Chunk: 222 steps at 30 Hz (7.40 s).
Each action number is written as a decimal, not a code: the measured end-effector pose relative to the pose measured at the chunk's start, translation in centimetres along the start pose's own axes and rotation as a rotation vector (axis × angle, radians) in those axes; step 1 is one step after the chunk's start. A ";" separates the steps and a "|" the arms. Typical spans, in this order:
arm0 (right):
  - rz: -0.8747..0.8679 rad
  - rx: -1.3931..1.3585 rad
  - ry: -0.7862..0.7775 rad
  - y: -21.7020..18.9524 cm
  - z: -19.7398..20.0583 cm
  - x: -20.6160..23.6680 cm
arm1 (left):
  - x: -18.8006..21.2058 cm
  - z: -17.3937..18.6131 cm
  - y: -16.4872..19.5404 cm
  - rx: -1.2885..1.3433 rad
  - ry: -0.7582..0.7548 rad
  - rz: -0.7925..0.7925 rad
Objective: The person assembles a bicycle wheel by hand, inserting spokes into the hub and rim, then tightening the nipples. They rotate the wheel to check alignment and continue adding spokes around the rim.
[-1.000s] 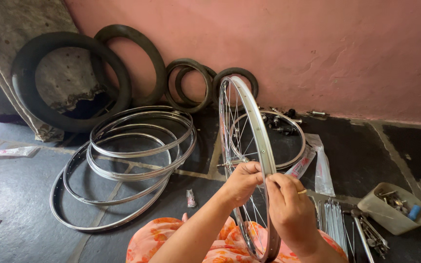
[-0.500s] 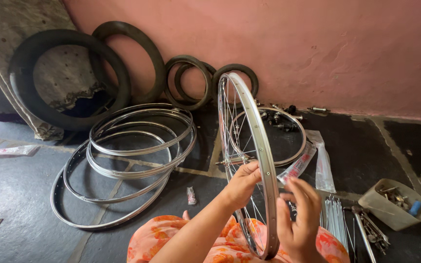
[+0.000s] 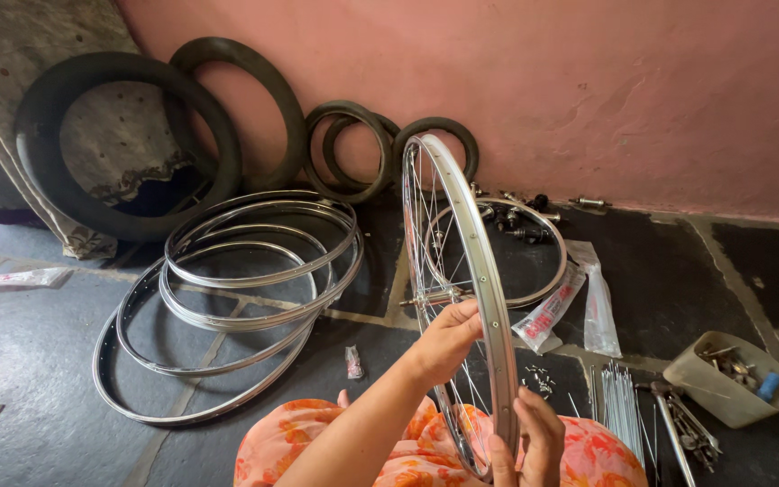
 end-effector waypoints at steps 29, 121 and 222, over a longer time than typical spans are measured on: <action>0.026 -0.027 -0.076 1.5 -0.3 0.6 | 0.3 1.3 -0.3 -0.052 -0.028 -0.051; -0.226 0.426 -0.850 19.5 -12.4 -8.7 | -8.3 14.7 21.5 -1.215 0.180 0.364; -0.720 0.651 -0.879 17.6 -13.0 -10.8 | -8.4 13.0 21.5 -1.202 0.284 0.518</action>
Point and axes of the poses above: each hand's wrist, its own x-axis away from the middle knuckle, its own z-axis out of the back of the hand, y = z × x, the point moved 4 cm from there along -x, towards the middle knuckle, and after that the axes turned 6 degrees about -x, right-handed, at the moved point
